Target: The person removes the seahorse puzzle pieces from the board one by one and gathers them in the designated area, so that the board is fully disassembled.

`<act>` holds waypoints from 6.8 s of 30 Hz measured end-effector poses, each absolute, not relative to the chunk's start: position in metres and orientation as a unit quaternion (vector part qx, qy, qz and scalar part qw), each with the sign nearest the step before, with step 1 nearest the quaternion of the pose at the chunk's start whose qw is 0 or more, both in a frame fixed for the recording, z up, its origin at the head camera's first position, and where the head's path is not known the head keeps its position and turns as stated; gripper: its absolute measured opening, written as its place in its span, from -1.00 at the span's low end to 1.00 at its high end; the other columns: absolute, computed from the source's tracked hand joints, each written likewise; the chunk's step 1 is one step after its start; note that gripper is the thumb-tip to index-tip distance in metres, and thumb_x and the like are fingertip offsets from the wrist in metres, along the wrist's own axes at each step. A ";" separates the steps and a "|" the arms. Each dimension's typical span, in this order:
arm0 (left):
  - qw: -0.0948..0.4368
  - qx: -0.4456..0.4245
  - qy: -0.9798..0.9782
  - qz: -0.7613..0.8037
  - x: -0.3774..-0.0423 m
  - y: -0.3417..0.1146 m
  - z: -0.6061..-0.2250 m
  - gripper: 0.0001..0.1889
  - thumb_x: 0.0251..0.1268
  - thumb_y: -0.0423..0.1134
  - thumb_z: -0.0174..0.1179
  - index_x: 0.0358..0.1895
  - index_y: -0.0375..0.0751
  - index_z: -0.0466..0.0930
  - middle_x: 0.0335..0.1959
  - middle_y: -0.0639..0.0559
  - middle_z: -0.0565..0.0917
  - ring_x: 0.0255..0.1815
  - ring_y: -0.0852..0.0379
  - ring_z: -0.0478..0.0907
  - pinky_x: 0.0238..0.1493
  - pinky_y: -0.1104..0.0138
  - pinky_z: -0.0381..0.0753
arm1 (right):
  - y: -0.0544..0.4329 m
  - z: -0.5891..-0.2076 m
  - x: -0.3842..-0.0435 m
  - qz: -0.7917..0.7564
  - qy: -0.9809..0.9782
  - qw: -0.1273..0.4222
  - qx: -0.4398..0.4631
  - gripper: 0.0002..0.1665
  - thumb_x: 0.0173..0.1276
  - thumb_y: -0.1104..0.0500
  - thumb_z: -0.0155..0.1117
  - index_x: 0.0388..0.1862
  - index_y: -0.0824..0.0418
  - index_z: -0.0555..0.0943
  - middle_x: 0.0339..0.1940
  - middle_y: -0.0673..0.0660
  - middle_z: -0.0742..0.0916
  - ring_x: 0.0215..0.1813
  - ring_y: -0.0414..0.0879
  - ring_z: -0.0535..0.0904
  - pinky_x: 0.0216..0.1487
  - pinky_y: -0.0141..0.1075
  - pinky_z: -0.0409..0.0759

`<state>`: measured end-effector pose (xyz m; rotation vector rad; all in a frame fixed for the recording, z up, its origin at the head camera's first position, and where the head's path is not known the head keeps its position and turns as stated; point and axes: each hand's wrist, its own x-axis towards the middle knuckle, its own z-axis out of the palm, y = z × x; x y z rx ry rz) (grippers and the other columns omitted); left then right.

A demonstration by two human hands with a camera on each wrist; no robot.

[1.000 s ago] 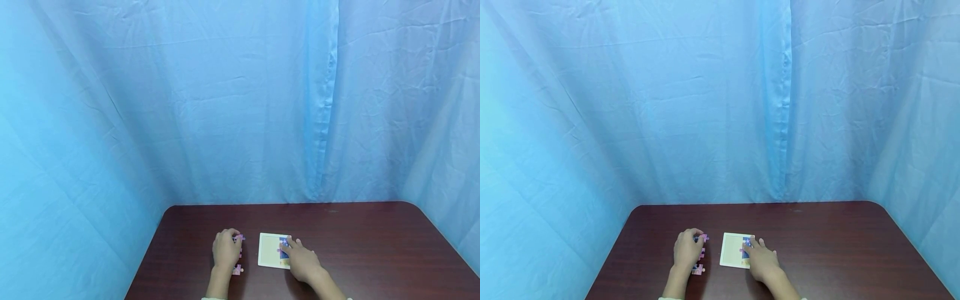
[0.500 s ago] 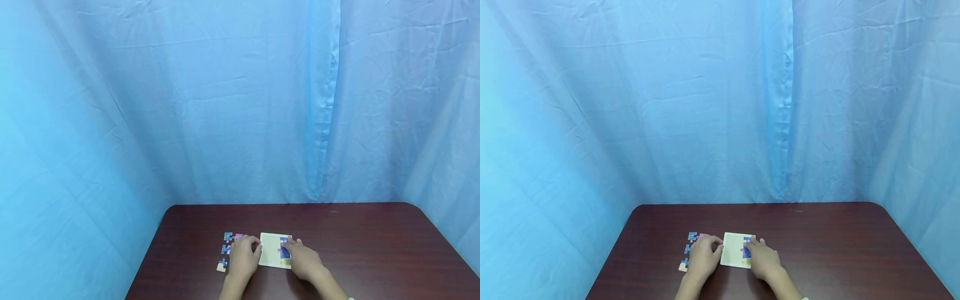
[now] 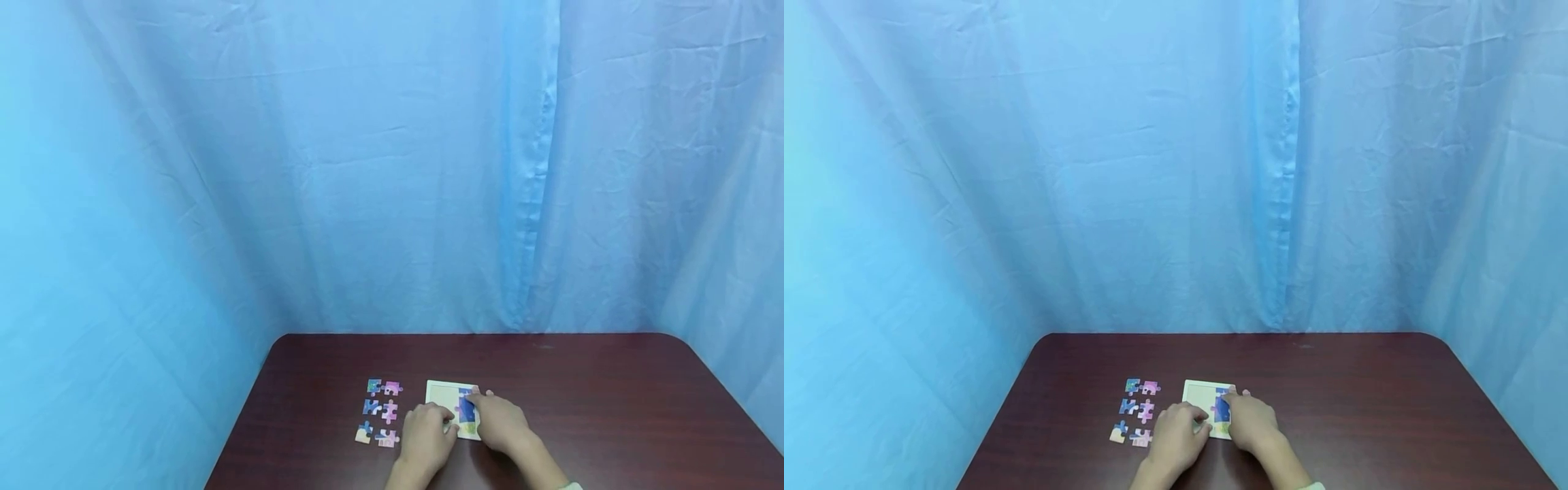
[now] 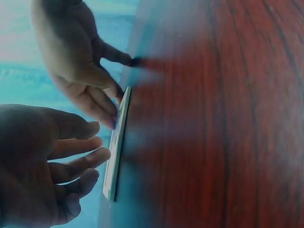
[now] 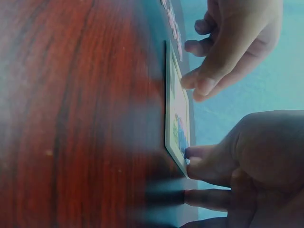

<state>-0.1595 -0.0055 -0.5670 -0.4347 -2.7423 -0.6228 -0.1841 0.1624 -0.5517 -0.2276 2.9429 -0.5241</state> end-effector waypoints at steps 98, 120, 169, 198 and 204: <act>0.031 -0.016 -0.924 -0.381 -0.155 0.007 -0.564 -0.78 0.03 -0.15 0.61 -0.54 0.04 0.70 -0.34 0.15 0.54 -0.45 0.24 0.51 -0.35 0.27 0.54 | 0.153 -0.552 -0.196 -0.191 0.976 -0.046 -0.090 -0.32 0.18 0.41 0.33 -0.82 -0.07 0.14 -0.74 -0.16 0.14 -0.55 -0.22 0.05 -0.58 -0.33 0.00; 0.102 -0.058 -0.940 -0.320 -0.144 -0.016 -0.560 -0.82 -0.02 -0.11 0.63 -0.52 0.10 0.76 -0.18 0.15 0.59 -0.09 0.12 0.48 -0.05 0.18 0.46 | 0.152 -0.552 -0.194 -0.192 0.976 -0.050 -0.095 -0.34 0.14 0.43 0.26 -0.81 -0.09 0.11 -0.72 -0.21 0.04 -0.55 -0.25 -0.03 -0.55 -0.35 -0.07; 0.081 -0.092 -0.947 -0.298 -0.123 -0.099 -0.560 -0.75 0.06 -0.20 0.57 -0.49 0.04 0.60 0.33 -0.29 0.61 0.50 -0.49 0.37 0.40 -0.62 0.14 | 0.150 -0.563 -0.199 -0.164 0.980 -0.068 -0.091 -0.32 0.17 0.41 0.30 -0.81 -0.08 0.10 -0.73 -0.16 0.10 -0.56 -0.23 -0.01 -0.59 -0.35 -0.03; 0.095 -0.167 -0.931 -0.312 -0.132 -0.063 -0.563 -0.66 0.18 -0.16 0.52 0.01 -0.13 0.77 0.24 -0.19 0.70 0.45 -0.35 0.52 0.42 -0.24 0.51 | 0.148 -0.562 -0.185 -0.139 0.986 -0.032 -0.085 -0.53 0.26 0.21 0.45 0.16 0.31 0.76 0.14 0.34 0.81 0.13 0.24 0.75 -0.12 0.17 0.78; 0.099 -0.192 -0.931 -0.293 -0.139 -0.047 -0.558 -0.69 0.22 -0.16 0.49 0.02 -0.11 0.78 0.21 -0.11 0.73 0.40 -0.22 0.60 0.38 -0.09 0.59 | 0.151 -0.561 -0.183 -0.160 0.983 -0.028 -0.090 -0.56 0.23 0.17 0.55 0.10 0.25 0.77 0.29 0.32 0.75 0.28 0.28 0.71 0.16 0.21 0.73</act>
